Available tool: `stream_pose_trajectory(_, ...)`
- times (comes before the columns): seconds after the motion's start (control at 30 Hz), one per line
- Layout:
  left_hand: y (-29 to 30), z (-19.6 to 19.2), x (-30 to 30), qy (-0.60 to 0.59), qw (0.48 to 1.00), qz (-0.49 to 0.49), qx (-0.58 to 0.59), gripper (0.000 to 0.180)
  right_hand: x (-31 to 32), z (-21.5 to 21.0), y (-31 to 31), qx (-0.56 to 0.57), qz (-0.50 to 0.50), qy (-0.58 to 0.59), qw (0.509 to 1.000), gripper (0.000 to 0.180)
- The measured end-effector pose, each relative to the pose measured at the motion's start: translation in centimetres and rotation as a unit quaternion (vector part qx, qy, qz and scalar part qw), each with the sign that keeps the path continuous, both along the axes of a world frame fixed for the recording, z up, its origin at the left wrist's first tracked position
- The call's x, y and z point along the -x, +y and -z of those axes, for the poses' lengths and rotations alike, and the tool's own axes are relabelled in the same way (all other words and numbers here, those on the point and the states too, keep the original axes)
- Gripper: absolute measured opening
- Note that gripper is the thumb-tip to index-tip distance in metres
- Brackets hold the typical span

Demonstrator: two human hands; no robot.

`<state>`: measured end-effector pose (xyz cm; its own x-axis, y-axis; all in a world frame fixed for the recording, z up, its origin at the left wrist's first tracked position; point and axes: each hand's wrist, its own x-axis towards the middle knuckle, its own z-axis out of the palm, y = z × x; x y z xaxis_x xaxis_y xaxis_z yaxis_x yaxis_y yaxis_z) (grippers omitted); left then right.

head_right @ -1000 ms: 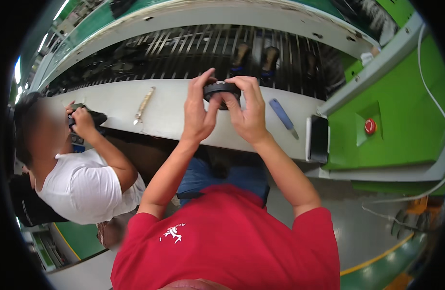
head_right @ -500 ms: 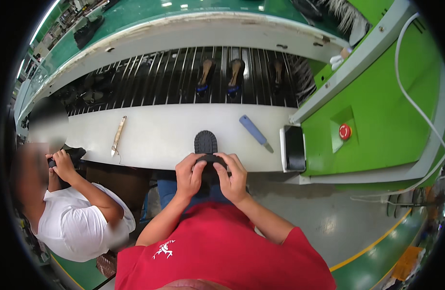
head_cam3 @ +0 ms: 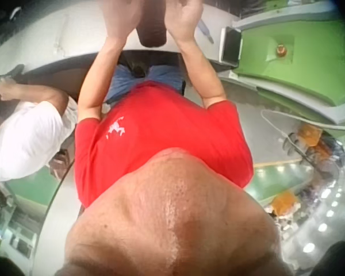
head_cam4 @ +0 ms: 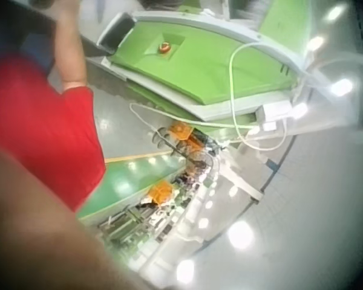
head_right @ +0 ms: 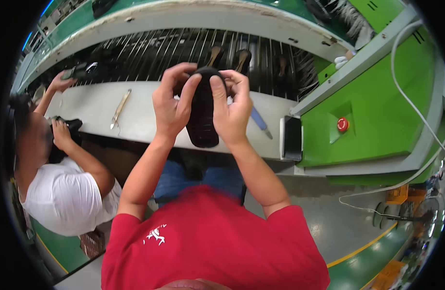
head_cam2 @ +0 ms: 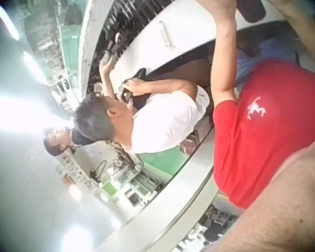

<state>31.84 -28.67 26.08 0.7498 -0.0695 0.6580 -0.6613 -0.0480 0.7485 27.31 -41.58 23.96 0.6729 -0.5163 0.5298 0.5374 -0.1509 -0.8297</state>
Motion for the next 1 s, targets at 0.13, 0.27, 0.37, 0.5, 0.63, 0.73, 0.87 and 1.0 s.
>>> stream_pose_trajectory(0.13,2.0,-1.6,1.6,-0.048,0.997,0.043,-0.041,0.027,2.2,-1.4,0.3,0.015,0.000,-0.015,1.000,0.027)
stream_pose_trajectory(0.27,3.2,-1.6,2.0,0.147,0.972,0.169,0.071,0.025,3.3,-1.4,0.7,-0.094,-0.126,0.054,0.986,0.030)
stream_pose_trajectory(0.37,3.0,0.3,0.6,0.215,0.936,0.224,0.167,0.024,1.7,-0.4,0.9,-0.255,-0.264,0.076,0.927,0.032)
stream_pose_trajectory(0.5,3.0,4.0,-3.2,0.212,0.966,0.129,0.071,0.029,-2.5,3.1,-0.7,-0.143,-0.210,0.166,0.953,0.034)
stream_pose_trajectory(0.63,5.1,14.4,-9.7,0.284,0.958,0.007,0.038,0.029,-10.4,7.3,-6.8,0.279,0.081,0.252,0.923,0.074)
stream_pose_trajectory(0.73,5.9,17.8,-10.3,0.277,0.957,-0.084,-0.026,0.037,-14.6,10.3,-11.7,0.403,0.162,0.405,0.805,0.097)
stream_pose_trajectory(0.87,5.6,17.1,-10.0,0.261,0.958,-0.110,-0.050,0.036,-19.0,11.9,-12.6,0.420,0.148,0.568,0.692,0.124)
stream_pose_trajectory(1.0,6.2,16.9,-9.9,0.269,0.958,-0.101,-0.013,0.033,-21.3,12.6,-11.2,0.415,0.107,0.621,0.656,0.125)
